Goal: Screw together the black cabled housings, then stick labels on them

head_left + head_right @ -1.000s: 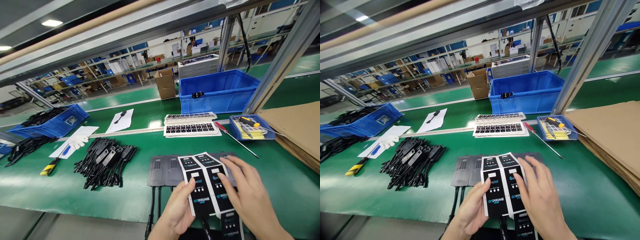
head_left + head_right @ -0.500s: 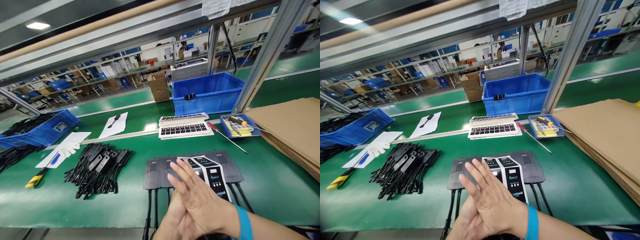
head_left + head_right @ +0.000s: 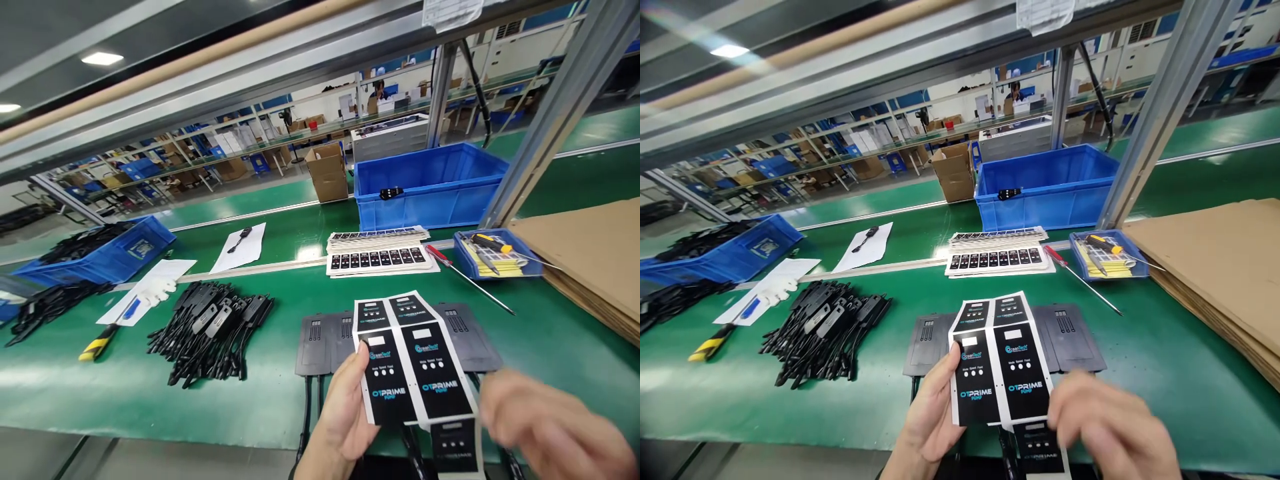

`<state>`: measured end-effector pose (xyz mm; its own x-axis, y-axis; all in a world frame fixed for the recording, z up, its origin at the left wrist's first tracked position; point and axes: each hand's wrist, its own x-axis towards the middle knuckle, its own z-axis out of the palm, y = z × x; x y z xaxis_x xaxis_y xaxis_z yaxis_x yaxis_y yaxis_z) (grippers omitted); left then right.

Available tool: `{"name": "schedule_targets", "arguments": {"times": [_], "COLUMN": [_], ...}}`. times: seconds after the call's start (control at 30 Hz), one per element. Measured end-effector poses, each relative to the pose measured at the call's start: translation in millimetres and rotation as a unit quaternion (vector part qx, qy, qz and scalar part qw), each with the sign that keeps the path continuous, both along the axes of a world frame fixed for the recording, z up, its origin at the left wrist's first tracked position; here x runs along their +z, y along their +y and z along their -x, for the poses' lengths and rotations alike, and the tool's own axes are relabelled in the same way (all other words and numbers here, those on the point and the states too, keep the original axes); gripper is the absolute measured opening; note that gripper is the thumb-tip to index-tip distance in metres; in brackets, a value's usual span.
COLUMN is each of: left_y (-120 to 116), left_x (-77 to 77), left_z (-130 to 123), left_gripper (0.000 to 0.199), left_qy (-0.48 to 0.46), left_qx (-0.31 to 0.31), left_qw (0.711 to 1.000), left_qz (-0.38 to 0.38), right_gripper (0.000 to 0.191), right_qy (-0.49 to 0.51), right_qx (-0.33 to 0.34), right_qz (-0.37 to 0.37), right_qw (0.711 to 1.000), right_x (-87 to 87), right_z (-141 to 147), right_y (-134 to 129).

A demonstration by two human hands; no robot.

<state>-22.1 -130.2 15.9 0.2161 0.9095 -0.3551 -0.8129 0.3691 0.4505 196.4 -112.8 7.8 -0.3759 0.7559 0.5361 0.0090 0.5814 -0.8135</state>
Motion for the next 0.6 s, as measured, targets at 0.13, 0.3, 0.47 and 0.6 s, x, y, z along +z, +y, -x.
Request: {"name": "schedule_targets", "arguments": {"times": [0.13, 0.3, 0.47, 0.6], "left_y": [0, 3, 1, 0], "left_x": [0.4, 2.0, -1.0, -4.8], "left_z": [3, 8, 11, 11], "left_gripper": [0.033, 0.04, 0.039, 0.032], "left_qy": [-0.012, -0.046, -0.051, -0.025], "left_qx": [-0.004, -0.026, -0.049, -0.04], "left_qw": [1.0, 0.999, 0.997, 0.999], "left_qz": [0.008, 0.011, 0.005, 0.004], "right_gripper": [0.02, 0.029, 0.022, 0.022], "right_qy": [-0.052, -0.067, -0.056, -0.12], "right_qx": [-0.179, -0.083, -0.141, -0.171], "right_qz": [0.161, 0.264, 0.149, 0.032], "right_qw": [0.969, 0.959, 0.977, 0.977], "right_x": [9.9, 3.5, 1.0, 5.7], "right_z": [-4, 7, 13, 16], "right_y": [17, 16, 16, 22]}}
